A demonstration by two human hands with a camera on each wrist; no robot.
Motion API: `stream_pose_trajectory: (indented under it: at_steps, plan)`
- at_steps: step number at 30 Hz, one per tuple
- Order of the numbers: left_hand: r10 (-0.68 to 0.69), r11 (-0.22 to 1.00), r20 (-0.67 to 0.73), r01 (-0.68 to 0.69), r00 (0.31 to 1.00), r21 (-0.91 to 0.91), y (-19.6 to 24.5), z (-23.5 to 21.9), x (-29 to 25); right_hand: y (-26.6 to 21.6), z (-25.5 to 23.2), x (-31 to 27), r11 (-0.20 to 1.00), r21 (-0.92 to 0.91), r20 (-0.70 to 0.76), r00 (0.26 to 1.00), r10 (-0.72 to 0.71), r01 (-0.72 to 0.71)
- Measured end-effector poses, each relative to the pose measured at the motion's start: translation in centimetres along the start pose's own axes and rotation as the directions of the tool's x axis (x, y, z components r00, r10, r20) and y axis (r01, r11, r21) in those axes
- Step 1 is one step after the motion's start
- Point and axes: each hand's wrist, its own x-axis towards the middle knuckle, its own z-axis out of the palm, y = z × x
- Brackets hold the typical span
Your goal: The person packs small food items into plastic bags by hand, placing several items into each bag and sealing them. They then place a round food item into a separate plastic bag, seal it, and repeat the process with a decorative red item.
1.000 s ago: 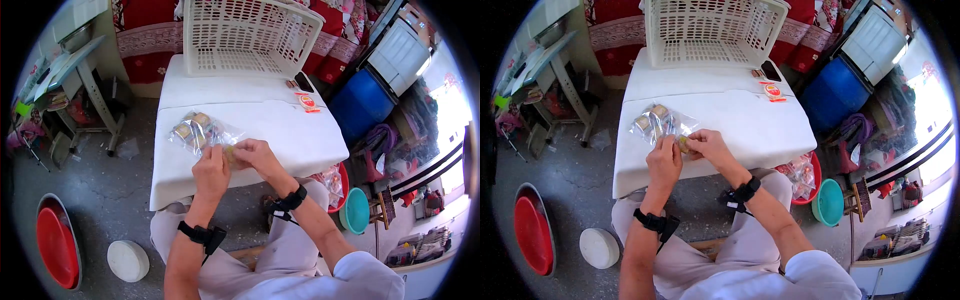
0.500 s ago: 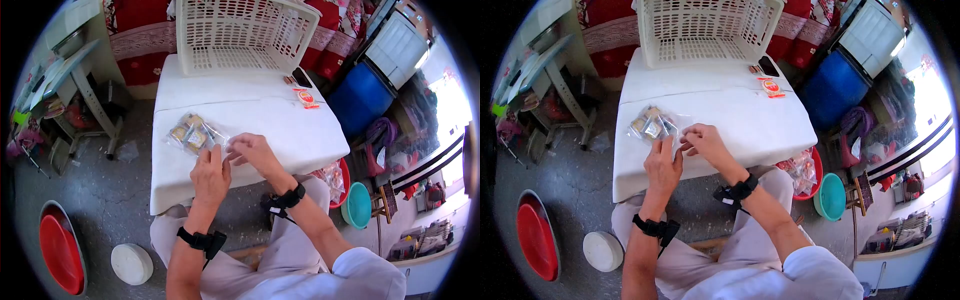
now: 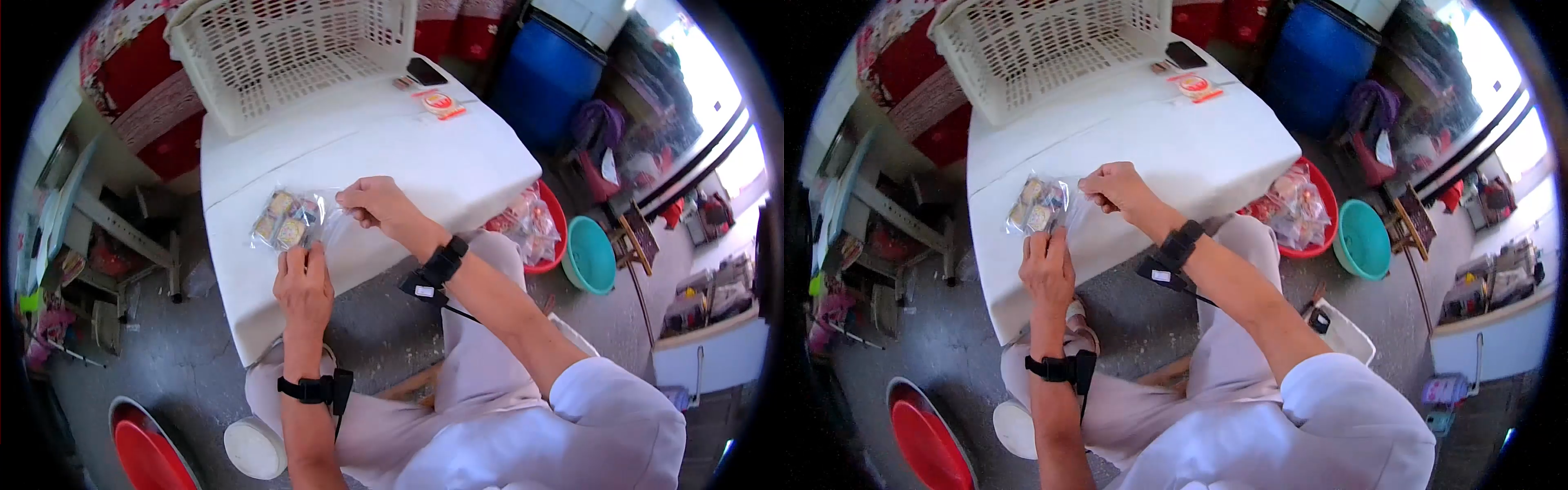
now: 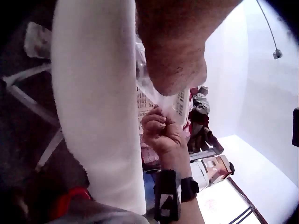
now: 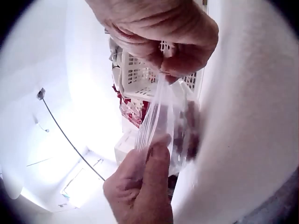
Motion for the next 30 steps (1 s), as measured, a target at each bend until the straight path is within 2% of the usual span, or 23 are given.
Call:
stream_pose_trajectory:
  at_steps: [1,2,4,5,6,8,9,10,11,12,13,14,15,16,17,18,19,20,22,24,25,27,30]
  plan:
    - [0.067,0.997,-0.047,-0.069,0.997,-0.034,0.4,0.1,0.0,-0.1,-0.4,-1.4,0.998,0.062,-0.023,0.999,0.029,-0.027]
    - [0.079,0.995,-0.033,-0.081,0.996,-0.052,0.9,0.3,0.0,-0.1,-0.5,-3.1,0.997,0.070,-0.046,0.998,0.037,-0.033]
    - [0.212,0.970,-0.079,-0.220,0.974,-0.104,2.3,0.4,0.2,-0.2,-0.2,-6.8,0.944,0.318,-0.091,0.989,0.120,-0.086]
    - [0.219,0.967,-0.070,-0.226,0.973,-0.121,3.2,0.4,0.1,0.3,-1.0,-7.8,0.936,0.310,0.032,0.985,0.167,-0.169]
    - [0.269,0.950,-0.029,-0.270,0.963,-0.159,4.2,0.3,-0.1,0.6,-1.0,-8.8,0.933,0.316,0.015,0.985,0.175,-0.170]
    - [0.333,0.921,0.017,-0.322,0.943,-0.221,6.3,0.2,-0.6,1.1,-0.5,-11.1,0.779,0.560,0.107,0.957,0.269,-0.281]
    - [0.411,0.888,0.004,-0.399,0.912,-0.230,7.3,0.2,-1.0,1.0,-0.6,-11.9,0.676,0.675,0.215,0.955,0.203,-0.295]
    - [0.486,0.847,-0.012,-0.474,0.874,-0.241,8.1,0.0,-1.3,1.7,-1.0,-12.4,0.669,0.689,0.187,0.961,0.205,-0.278]
    - [0.544,0.817,0.013,-0.526,0.839,-0.235,8.8,-0.4,-1.7,2.9,-1.6,-12.8,0.612,0.726,0.241,0.950,0.199,-0.313]
    - [0.562,0.800,0.011,-0.540,0.827,-0.262,9.4,-0.6,-1.9,3.5,-2.2,-13.4,0.553,0.758,0.291,0.939,0.185,-0.345]
    - [0.573,0.768,-0.056,-0.560,0.817,-0.311,10.0,-0.8,-2.0,2.9,-2.7,-14.6,0.550,0.762,0.252,0.938,0.237,-0.343]
    - [0.576,0.735,-0.124,-0.578,0.808,-0.353,10.3,-1.1,-2.0,2.0,-3.2,-16.0,0.548,0.772,0.226,0.945,0.236,-0.321]
    - [0.606,0.733,-0.171,-0.629,0.777,-0.260,10.2,-1.5,-2.1,0.4,-3.5,-17.7,0.616,0.742,0.148,0.961,0.234,-0.265]
    - [0.615,0.720,-0.177,-0.639,0.768,-0.272,10.1,-1.6,-2.2,-0.4,-4.2,-19.2,0.681,0.701,0.074,0.971,0.227,-0.213]
    - [0.572,0.752,-0.173,-0.597,0.802,-0.279,9.9,-1.7,-2.2,1.8,-6.3,-20.4,0.881,0.468,0.009,0.997,-0.077,0.064]
    - [0.525,0.784,-0.167,-0.551,0.834,-0.285,9.6,-1.7,-2.1,0.8,-7.3,-21.5,0.881,0.467,-0.006,0.997,-0.079,0.072]
    - [0.476,0.808,-0.133,-0.492,0.869,-0.325,9.1,-1.6,-1.9,-1.0,-8.2,-22.3,0.789,0.613,-0.080,0.997,0.006,0.044]
    - [0.481,0.802,-0.136,-0.497,0.866,-0.332,8.5,-1.2,-1.9,-2.3,-9.8,-23.0,0.671,0.740,-0.134,0.986,0.100,0.033]
    - [0.384,0.876,-0.089,-0.393,0.919,-0.280,7.1,-0.2,-1.9,1.6,-17.2,-24.3,0.497,0.865,-0.085,0.996,0.020,0.064]
    - [0.342,0.888,-0.075,-0.349,0.937,-0.300,6.2,0.3,-1.3,-0.3,-19.3,-24.7,0.632,0.732,-0.237,0.965,-0.114,0.255]
    - [0.294,0.902,-0.063,-0.299,0.954,-0.313,5.9,0.5,-1.1,-0.5,-20.8,-24.5,0.628,0.734,-0.242,0.964,-0.112,0.258]
    - [0.263,0.916,-0.043,-0.263,0.964,-0.302,5.3,0.8,-0.6,-0.4,-24.0,-23.6,0.711,0.541,-0.458,0.866,-0.200,0.450]
    - [0.210,0.934,-0.027,-0.209,0.977,-0.291,4.6,1.4,-0.2,1.2,-28.7,-21.8,0.651,0.566,-0.499,0.839,-0.218,0.506]
